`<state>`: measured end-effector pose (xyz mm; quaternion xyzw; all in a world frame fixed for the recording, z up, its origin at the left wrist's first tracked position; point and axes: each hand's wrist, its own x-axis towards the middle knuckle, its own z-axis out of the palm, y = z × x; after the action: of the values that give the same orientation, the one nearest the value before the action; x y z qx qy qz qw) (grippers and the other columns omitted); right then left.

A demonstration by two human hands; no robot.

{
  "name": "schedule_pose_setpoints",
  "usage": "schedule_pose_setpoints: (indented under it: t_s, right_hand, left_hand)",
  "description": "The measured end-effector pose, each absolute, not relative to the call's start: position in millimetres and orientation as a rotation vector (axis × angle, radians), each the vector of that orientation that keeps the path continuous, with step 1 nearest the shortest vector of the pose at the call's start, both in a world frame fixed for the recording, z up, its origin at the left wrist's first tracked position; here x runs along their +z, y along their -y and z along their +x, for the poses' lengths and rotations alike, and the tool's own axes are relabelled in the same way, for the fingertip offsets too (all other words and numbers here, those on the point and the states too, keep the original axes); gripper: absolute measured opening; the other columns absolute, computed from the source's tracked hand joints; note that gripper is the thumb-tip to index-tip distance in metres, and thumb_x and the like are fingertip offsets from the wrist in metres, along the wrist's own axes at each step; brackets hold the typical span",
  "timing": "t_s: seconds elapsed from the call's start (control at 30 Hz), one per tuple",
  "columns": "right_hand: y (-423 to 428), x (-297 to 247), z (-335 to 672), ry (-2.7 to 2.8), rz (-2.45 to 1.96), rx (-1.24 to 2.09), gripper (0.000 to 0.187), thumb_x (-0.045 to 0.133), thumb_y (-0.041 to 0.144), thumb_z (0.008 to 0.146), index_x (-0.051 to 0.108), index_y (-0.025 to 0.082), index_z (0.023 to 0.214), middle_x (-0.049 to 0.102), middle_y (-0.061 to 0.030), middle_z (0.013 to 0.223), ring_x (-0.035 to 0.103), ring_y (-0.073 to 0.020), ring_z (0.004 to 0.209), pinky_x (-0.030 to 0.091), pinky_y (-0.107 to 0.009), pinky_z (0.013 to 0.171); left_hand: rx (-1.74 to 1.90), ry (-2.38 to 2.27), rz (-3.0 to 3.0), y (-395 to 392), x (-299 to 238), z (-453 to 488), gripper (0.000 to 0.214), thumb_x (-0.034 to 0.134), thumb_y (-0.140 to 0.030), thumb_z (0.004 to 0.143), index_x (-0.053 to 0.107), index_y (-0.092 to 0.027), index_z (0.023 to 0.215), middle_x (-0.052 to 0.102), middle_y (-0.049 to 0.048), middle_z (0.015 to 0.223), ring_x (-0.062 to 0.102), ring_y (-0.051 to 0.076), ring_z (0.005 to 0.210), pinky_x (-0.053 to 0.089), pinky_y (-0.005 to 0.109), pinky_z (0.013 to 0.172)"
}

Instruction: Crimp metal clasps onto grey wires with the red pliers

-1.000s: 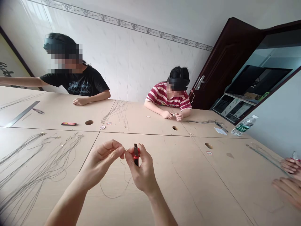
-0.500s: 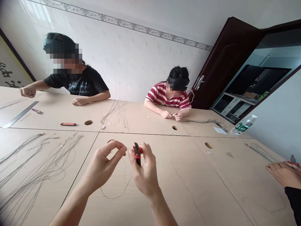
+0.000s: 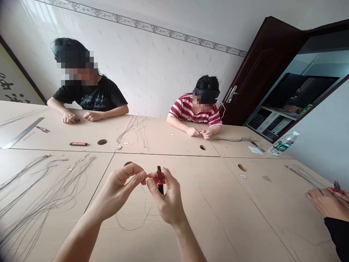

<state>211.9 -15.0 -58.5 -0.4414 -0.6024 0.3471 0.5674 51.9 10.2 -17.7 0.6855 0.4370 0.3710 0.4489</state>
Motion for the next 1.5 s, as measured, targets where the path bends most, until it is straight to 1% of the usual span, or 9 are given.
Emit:
schedule_pose_setpoints:
  t_s: [0.2,0.33,0.47,0.73,1.03,1.13,1.27,1.37,1.5]
  right_hand:
    - [10.7,-62.2,216.6,1.348,-1.128,0.729,0.014,0.060,0.035,0.091,0.063,0.022,0.089,0.060,-0.0014,0.081,0.055,-0.0151,0.075,0.045,-0.028,0.071]
    - [10.1,-56.8,214.8,1.391,-1.075,0.774,0.014,0.061,0.034,0.091,0.061,0.021,0.086,0.059,-0.0006,0.078,0.054,-0.0145,0.072,0.044,-0.028,0.068]
    - [10.6,-52.2,209.7,1.454,-1.004,0.829,0.014,0.058,0.032,0.093,0.059,0.021,0.084,0.059,0.0003,0.076,0.051,-0.0139,0.071,0.042,-0.027,0.067]
    - [11.1,-54.0,210.6,1.463,-1.012,0.789,0.019,0.055,0.030,0.095,0.055,0.020,0.078,0.051,0.0021,0.072,0.043,-0.0120,0.064,0.037,-0.027,0.064]
    - [10.4,-51.6,216.0,1.510,-1.020,0.801,0.019,0.056,0.029,0.094,0.056,0.021,0.077,0.052,0.0012,0.073,0.044,-0.0134,0.067,0.036,-0.028,0.065]
    - [10.7,-49.6,217.5,1.529,-1.005,0.849,0.019,0.057,0.028,0.093,0.055,0.021,0.076,0.052,0.0014,0.072,0.044,-0.0131,0.066,0.036,-0.028,0.063]
    - [11.3,-50.1,218.5,1.519,-0.999,0.818,0.019,0.057,0.027,0.093,0.054,0.021,0.075,0.050,0.0016,0.072,0.044,-0.0132,0.067,0.036,-0.028,0.063]
    - [11.8,-51.2,218.9,1.532,-1.007,0.782,0.017,0.057,0.027,0.093,0.054,0.021,0.076,0.048,0.0018,0.072,0.043,-0.0137,0.068,0.037,-0.028,0.065]
    - [13.3,-50.1,219.0,1.546,-1.001,0.757,0.017,0.056,0.027,0.093,0.054,0.022,0.077,0.050,0.0011,0.072,0.045,-0.0146,0.069,0.037,-0.029,0.065]
  left_hand:
    - [0.911,-1.078,1.686,-10.8,-21.0,48.6,0.038,0.050,-0.053,0.093,0.058,-0.020,0.076,0.054,-0.0016,0.072,0.031,0.009,0.054,0.025,0.022,0.045]
    - [0.911,-1.062,1.699,-10.9,-21.6,48.1,0.037,0.050,-0.052,0.093,0.059,-0.020,0.076,0.054,-0.0019,0.072,0.032,0.009,0.054,0.026,0.023,0.046]
    - [0.920,-1.043,1.718,-11.2,-20.5,49.8,0.035,0.050,-0.049,0.094,0.059,-0.019,0.077,0.057,-0.0010,0.075,0.039,0.010,0.060,0.031,0.022,0.051]
    - [0.877,-1.062,1.764,-10.1,-18.9,48.4,0.036,0.048,-0.049,0.094,0.059,-0.019,0.078,0.055,-0.0022,0.073,0.034,0.009,0.056,0.030,0.023,0.049]
    - [0.791,-1.108,1.822,-11.1,-18.5,45.1,0.036,0.047,-0.050,0.094,0.061,-0.020,0.080,0.056,-0.0014,0.074,0.037,0.010,0.056,0.030,0.023,0.048]
    - [0.822,-1.102,1.815,-12.9,-20.4,44.2,0.035,0.049,-0.050,0.094,0.062,-0.020,0.079,0.058,-0.0004,0.075,0.045,0.012,0.061,0.035,0.024,0.053]
    - [0.891,-0.973,1.751,-16.0,-21.3,44.3,0.030,0.050,-0.046,0.095,0.065,-0.021,0.088,0.065,0.0018,0.087,0.058,0.016,0.081,0.044,0.027,0.070]
    - [0.926,-0.899,1.717,-17.5,-20.6,42.8,0.024,0.051,-0.040,0.095,0.066,-0.022,0.095,0.068,0.0031,0.096,0.061,0.018,0.093,0.046,0.030,0.079]
    - [0.937,-0.910,1.735,-17.9,-20.2,38.7,0.019,0.053,-0.035,0.094,0.066,-0.022,0.097,0.069,0.0036,0.099,0.061,0.020,0.095,0.047,0.033,0.083]
